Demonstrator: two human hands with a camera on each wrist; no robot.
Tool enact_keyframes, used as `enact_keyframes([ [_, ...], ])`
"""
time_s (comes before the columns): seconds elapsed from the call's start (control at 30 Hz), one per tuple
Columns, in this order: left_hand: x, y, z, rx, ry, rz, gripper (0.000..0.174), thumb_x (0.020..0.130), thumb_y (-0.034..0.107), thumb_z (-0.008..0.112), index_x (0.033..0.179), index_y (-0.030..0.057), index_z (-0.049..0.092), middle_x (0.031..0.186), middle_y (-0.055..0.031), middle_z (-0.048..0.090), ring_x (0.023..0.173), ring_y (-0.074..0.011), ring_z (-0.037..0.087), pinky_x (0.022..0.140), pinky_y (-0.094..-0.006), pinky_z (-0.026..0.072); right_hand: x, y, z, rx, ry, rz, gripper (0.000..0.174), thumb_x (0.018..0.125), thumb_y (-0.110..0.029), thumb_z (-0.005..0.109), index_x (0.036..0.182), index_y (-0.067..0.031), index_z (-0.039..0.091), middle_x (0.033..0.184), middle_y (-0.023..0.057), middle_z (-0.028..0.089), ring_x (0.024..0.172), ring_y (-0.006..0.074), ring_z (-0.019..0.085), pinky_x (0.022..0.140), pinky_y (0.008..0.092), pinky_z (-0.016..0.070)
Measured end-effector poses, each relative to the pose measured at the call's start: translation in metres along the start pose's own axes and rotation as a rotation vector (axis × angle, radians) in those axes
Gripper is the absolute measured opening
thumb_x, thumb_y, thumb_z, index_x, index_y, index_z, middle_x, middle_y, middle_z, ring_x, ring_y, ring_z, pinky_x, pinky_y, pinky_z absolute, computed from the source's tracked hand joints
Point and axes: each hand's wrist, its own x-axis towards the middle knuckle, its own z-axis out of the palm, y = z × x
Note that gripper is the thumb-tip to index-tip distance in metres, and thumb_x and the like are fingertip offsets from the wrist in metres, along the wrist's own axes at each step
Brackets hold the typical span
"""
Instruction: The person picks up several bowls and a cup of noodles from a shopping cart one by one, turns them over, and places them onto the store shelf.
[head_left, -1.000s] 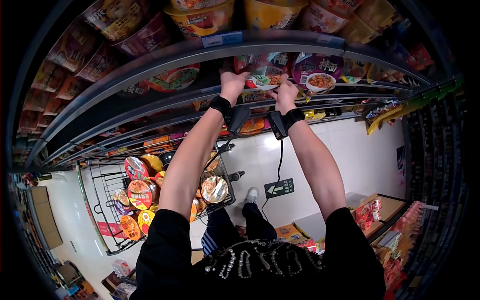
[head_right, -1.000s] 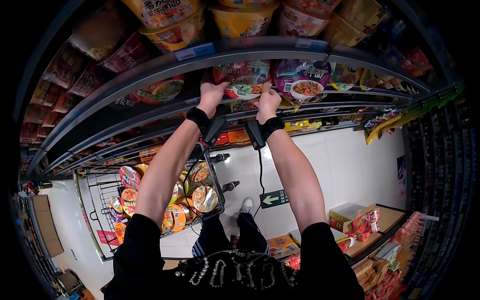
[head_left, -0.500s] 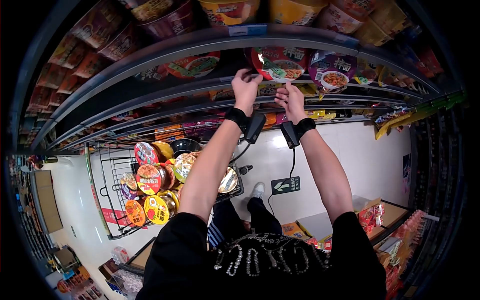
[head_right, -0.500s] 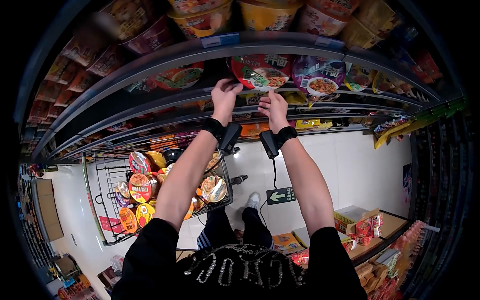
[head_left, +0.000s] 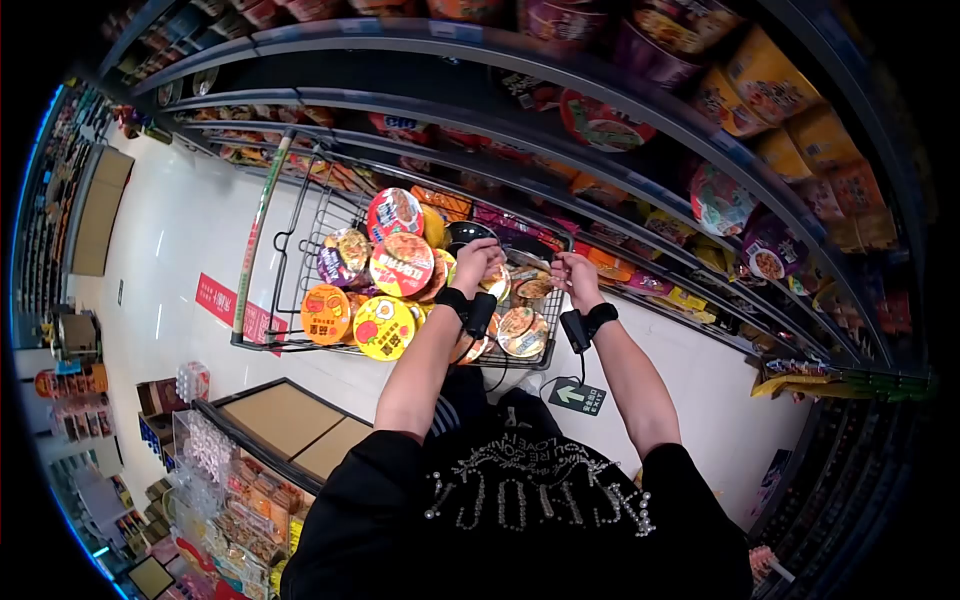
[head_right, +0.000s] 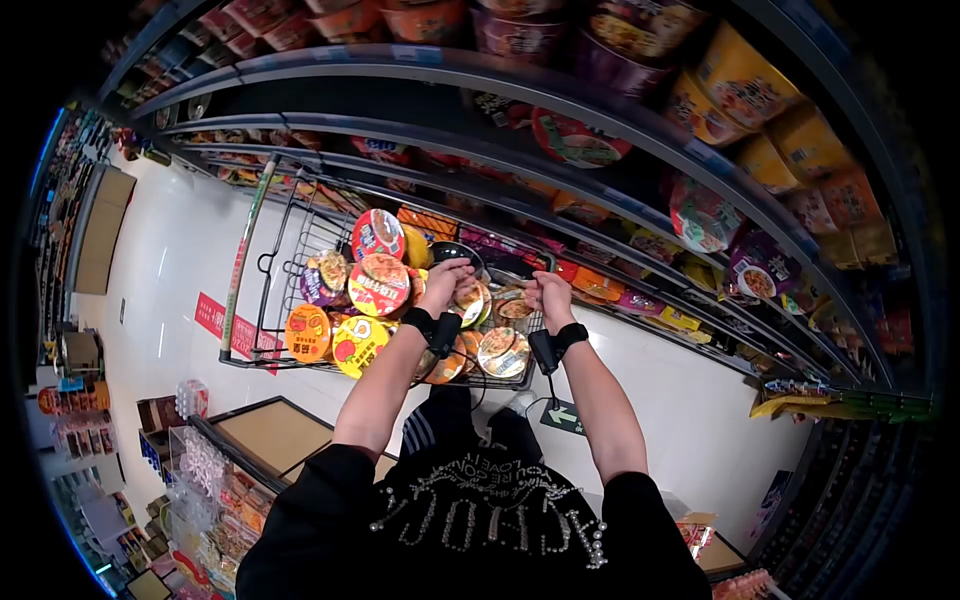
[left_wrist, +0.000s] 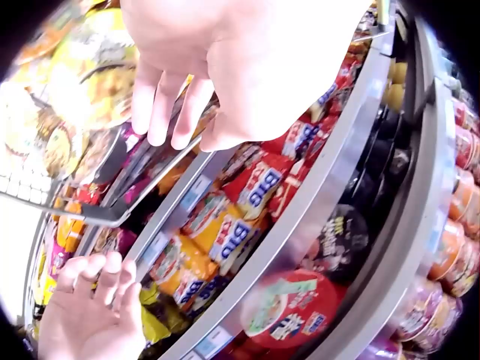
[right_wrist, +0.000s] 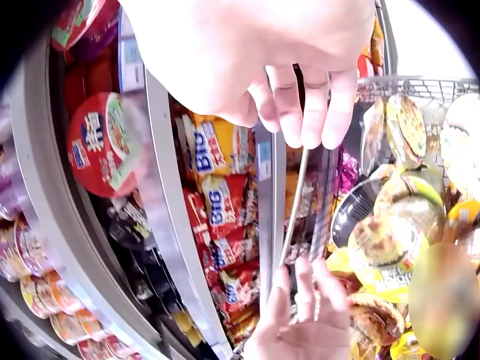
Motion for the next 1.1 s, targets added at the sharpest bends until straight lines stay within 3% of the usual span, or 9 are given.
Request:
enact_keyframes([
  [0.3, 0.005, 0.123, -0.151, -0.078, 0.222, 0.148, 0.029, 0.085, 0.003, 0.043, 0.113, -0.0023, 0.049, 0.1, -0.0113, 0.061, 0.08, -0.015, 0.06, 0.065, -0.0245, 0.0506, 0.026, 0.016, 0.182, -0.248, -0.225, 0.003, 0.018, 0.088, -0.01, 0.046, 0.101, -0.003, 0.057, 0.084, 0.0053, 0.06, 0.068, 0.0124, 0.058, 0.055, 0.0248, 0.0497],
  [0.43, 0.026, 0.132, -0.18, -0.219, 0.222, 0.107, 0.033, 0.088, 0.004, 0.038, 0.12, -0.0042, 0.043, 0.11, -0.0168, 0.056, 0.099, -0.024, 0.057, 0.082, -0.0326, 0.0503, 0.06, 0.018, 0.23, -0.454, -0.281, 0.018, 0.022, 0.086, -0.012, 0.05, 0.106, -0.0043, 0.057, 0.091, 0.0048, 0.059, 0.076, 0.0132, 0.057, 0.061, 0.0268, 0.0495],
  [0.6, 0.067, 0.131, -0.192, -0.252, 0.18, 0.09, 0.032, 0.088, 0.008, 0.042, 0.119, -0.0013, 0.047, 0.112, -0.0123, 0.055, 0.098, -0.0219, 0.057, 0.081, -0.0318, 0.049, 0.12, 0.023, 0.281, -0.677, -0.326, 0.088, 0.03, 0.085, -0.018, 0.055, 0.113, -0.0071, 0.053, 0.096, 0.0041, 0.057, 0.088, 0.0142, 0.054, 0.07, 0.0335, 0.0491],
  [0.8, 0.128, 0.079, -0.226, -0.393, 0.407, -0.024, 0.028, 0.085, 0.014, 0.05, 0.11, 0.0034, 0.054, 0.097, -0.0116, 0.062, 0.087, -0.0212, 0.06, 0.079, -0.0333, 0.0458, 0.191, 0.051, 0.312, -0.955, -0.544, 0.278, 0.058, 0.079, -0.021, 0.065, 0.128, -0.0084, 0.037, 0.105, 0.0055, 0.056, 0.097, 0.0176, 0.054, 0.081, 0.0367, 0.0459],
  [0.83, 0.178, 0.007, -0.263, 0.201, 0.255, 0.678, 0.03, 0.079, 0.02, 0.059, 0.104, 0.0041, 0.057, 0.083, -0.0088, 0.061, 0.073, -0.0202, 0.059, 0.07, -0.0319, 0.0468, 0.195, 0.055, 0.318, -0.962, -0.554, 0.284, 0.058, 0.079, -0.021, 0.065, 0.128, -0.0084, 0.037, 0.105, 0.0055, 0.056, 0.097, 0.0176, 0.054, 0.081, 0.0367, 0.0459],
  [0.87, 0.176, 0.011, -0.266, 0.2, 0.267, 0.673, 0.03, 0.079, 0.02, 0.059, 0.104, 0.0041, 0.057, 0.083, -0.0088, 0.061, 0.073, -0.0202, 0.059, 0.07, -0.0319, 0.0468, 0.196, 0.06, 0.32, -0.896, -0.59, 0.238, 0.059, 0.078, -0.02, 0.067, 0.127, -0.0065, 0.036, 0.106, 0.0068, 0.055, 0.097, 0.0181, 0.055, 0.082, 0.0366, 0.0459],
  [1.0, 0.12, 0.092, -0.226, -0.301, 0.53, -0.14, 0.033, 0.074, 0.018, 0.061, 0.104, 0.0093, 0.054, 0.075, -0.0039, 0.053, 0.071, -0.0176, 0.053, 0.065, -0.0344, 0.0438, 0.214, 0.088, 0.324, -0.802, -0.459, 0.183, 0.059, 0.073, -0.016, 0.071, 0.118, -0.0005, 0.036, 0.106, 0.0111, 0.055, 0.095, 0.0189, 0.056, 0.082, 0.0344, 0.0462],
  [1.03, 0.111, 0.104, -0.225, -0.273, 0.418, -0.203, 0.041, 0.079, 0.012, 0.054, 0.119, 0.0113, 0.047, 0.094, -0.0037, 0.052, 0.082, -0.0164, 0.049, 0.075, -0.037, 0.0413, 0.215, 0.087, 0.323, -0.82, -0.436, 0.112, 0.059, 0.071, -0.016, 0.072, 0.116, 0.0004, 0.037, 0.105, 0.0119, 0.054, 0.093, 0.0184, 0.057, 0.08, 0.0328, 0.0469],
  [1.1, 0.113, 0.101, -0.22, -0.332, 0.377, -0.165, 0.045, 0.081, 0.014, 0.055, 0.124, 0.0127, 0.043, 0.103, -0.0074, 0.053, 0.093, -0.0186, 0.051, 0.08, -0.0384, 0.0402, 0.2, 0.076, 0.329, -0.984, -0.423, 0.006, 0.068, 0.064, -0.016, 0.075, 0.116, -0.0008, 0.033, 0.101, 0.0144, 0.054, 0.094, 0.0216, 0.056, 0.079, 0.0328, 0.0472],
])
